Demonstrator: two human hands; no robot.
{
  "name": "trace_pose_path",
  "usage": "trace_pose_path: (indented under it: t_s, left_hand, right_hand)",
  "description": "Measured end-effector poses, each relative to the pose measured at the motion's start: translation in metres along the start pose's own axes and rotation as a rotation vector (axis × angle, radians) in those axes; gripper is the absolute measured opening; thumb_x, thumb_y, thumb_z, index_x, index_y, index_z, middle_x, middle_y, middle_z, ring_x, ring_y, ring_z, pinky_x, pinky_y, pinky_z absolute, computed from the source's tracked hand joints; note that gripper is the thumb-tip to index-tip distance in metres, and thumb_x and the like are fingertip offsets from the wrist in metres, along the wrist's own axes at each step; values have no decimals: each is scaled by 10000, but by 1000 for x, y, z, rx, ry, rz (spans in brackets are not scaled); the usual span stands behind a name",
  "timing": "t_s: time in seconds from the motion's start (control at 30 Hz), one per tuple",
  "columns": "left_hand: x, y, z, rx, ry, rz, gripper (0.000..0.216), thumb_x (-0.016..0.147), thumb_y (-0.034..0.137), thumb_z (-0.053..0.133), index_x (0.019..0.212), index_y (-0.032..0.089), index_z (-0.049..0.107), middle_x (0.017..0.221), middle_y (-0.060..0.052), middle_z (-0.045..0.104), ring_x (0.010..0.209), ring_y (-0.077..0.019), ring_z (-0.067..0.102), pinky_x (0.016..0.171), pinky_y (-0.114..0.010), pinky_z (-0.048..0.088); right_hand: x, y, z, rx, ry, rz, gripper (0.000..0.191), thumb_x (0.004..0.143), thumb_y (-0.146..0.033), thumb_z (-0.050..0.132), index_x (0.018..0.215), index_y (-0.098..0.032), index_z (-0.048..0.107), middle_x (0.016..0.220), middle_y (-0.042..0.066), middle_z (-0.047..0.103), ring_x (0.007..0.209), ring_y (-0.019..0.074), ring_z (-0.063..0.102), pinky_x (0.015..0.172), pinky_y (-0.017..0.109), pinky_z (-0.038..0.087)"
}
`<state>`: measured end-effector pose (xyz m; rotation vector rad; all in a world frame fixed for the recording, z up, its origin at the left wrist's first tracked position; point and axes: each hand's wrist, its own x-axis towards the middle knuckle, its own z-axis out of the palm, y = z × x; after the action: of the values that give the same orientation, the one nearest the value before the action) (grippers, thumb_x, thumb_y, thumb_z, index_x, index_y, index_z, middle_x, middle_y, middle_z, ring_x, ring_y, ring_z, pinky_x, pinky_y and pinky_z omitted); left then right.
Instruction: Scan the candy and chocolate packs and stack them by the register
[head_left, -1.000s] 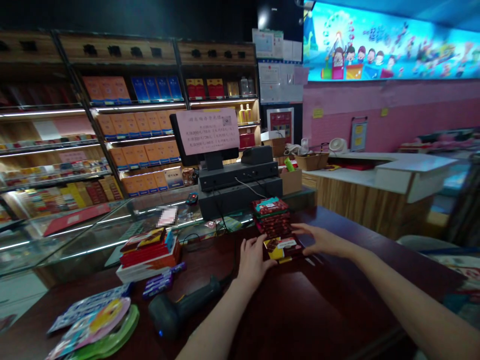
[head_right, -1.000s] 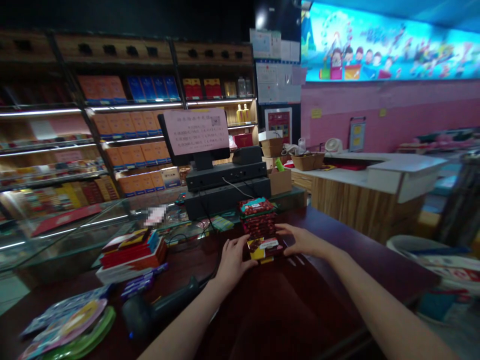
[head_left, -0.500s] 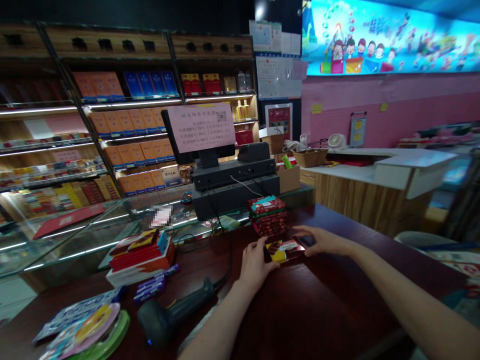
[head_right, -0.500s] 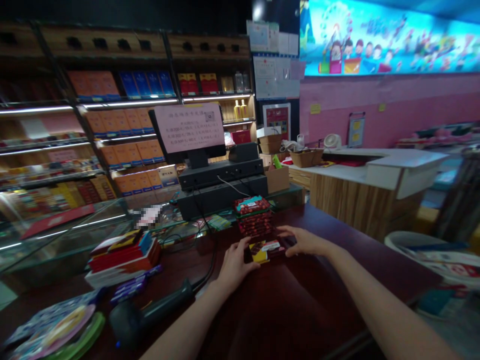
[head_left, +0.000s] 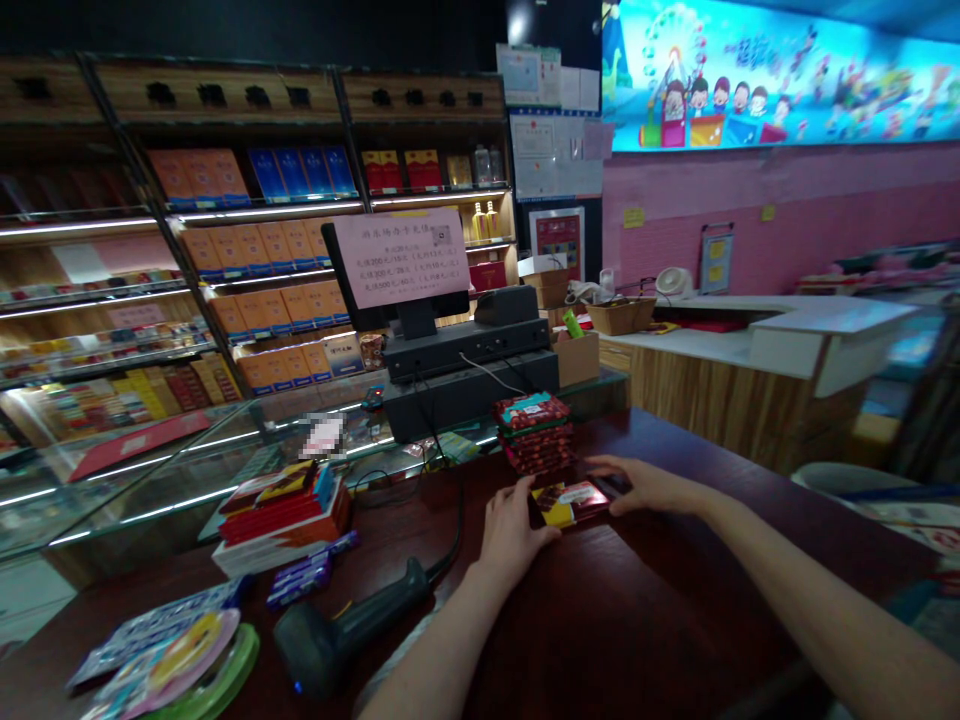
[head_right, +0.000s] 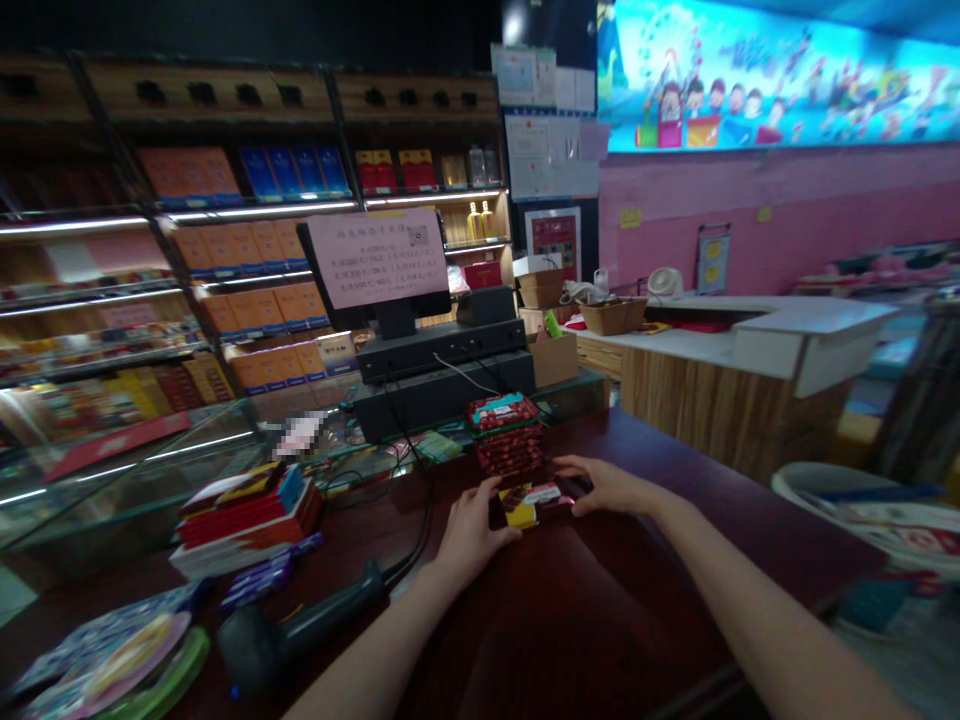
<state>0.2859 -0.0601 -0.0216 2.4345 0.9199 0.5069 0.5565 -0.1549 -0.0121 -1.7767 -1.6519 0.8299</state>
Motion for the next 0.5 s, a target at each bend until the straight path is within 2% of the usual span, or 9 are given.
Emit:
trace_pose_path:
  t_s: [0.27, 0.5]
  left_hand:
    - [-1, 3, -3, 20, -7, -17, 836, 693, 417, 773, 1430, 267, 407, 1361, -84, 577, 1291, -280, 472, 1092, -393, 342]
    - [-4, 2, -6, 56, 23, 29, 869, 684, 424, 777, 1442, 234, 396, 1409, -94, 541, 1309, -295, 451, 1097, -418, 357]
  right_hand:
    - [-2, -3, 3, 42, 21, -46, 973, 589, -264, 749, 1489, -144, 400, 1489, 164, 499, 1394, 310, 438, 1190, 442, 284]
    - [-5, -7, 1, 29, 58, -64, 910, 605, -236, 721, 1468, -192, 435, 1465, 132, 536, 1367, 295, 477, 1183, 455, 307]
